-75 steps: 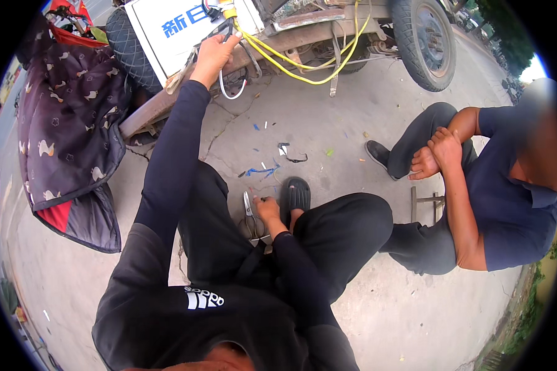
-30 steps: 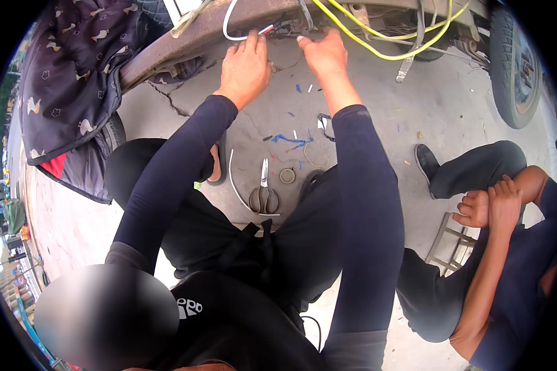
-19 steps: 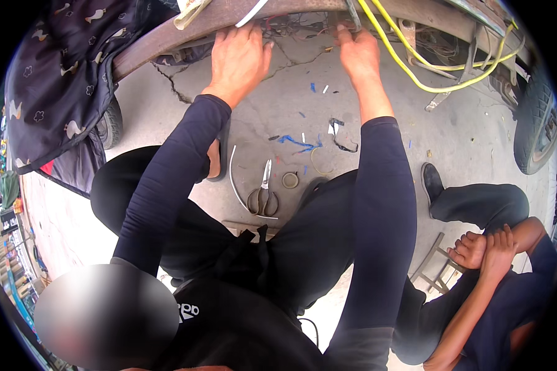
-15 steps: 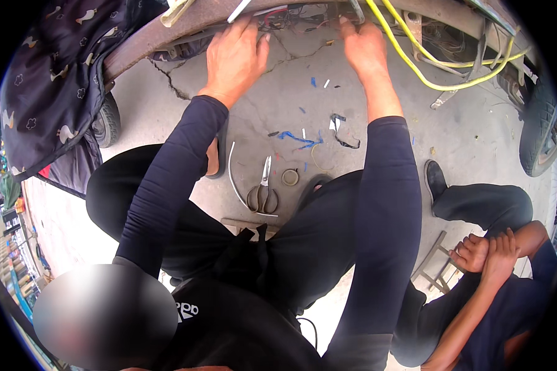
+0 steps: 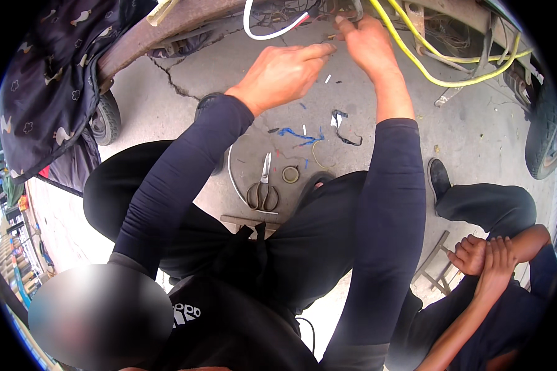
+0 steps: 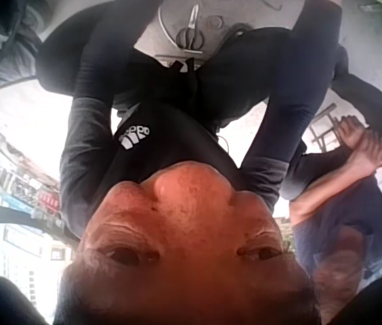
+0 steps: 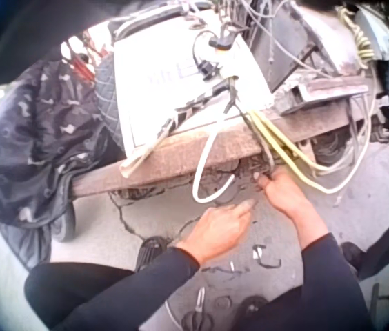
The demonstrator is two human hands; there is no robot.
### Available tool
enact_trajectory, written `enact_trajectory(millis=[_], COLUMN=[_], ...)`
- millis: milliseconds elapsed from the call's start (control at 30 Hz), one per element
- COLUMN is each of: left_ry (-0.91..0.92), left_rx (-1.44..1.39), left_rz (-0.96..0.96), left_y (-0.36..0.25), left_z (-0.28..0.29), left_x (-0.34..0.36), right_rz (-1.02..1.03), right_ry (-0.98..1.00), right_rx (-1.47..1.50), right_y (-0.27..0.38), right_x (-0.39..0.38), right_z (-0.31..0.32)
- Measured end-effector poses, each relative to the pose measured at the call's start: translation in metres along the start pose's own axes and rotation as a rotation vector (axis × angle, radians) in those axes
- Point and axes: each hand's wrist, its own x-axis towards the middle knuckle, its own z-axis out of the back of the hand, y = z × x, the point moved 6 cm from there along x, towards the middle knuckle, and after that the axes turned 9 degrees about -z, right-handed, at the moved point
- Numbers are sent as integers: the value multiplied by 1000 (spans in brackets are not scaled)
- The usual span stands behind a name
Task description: The person sits on the ground and repairs wires on a three-wheeled vehicle. They use electrical tape to wrap and secure the wires, ensuring they are properly connected and insulated.
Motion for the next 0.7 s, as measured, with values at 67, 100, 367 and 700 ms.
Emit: enact_trajectory(millis=[67,100,367,700], left_ry=[-46,-70,-107,-158], left_rx=[-7,-15,-191,-1], left_rz=[67,96,339,263], left_y=[9,16,66,41], left_z=[-6,-11,11,-2], left_x=[14,20,22,62], right_rz=[17,21,7,99], right_ry=[8,7,79,-136], right_rx=[-8,-13,43,-32], right_y=[-4,-8,-4,19], right_x=[4,5,-3,-63], right_z=[2,5,3,27])
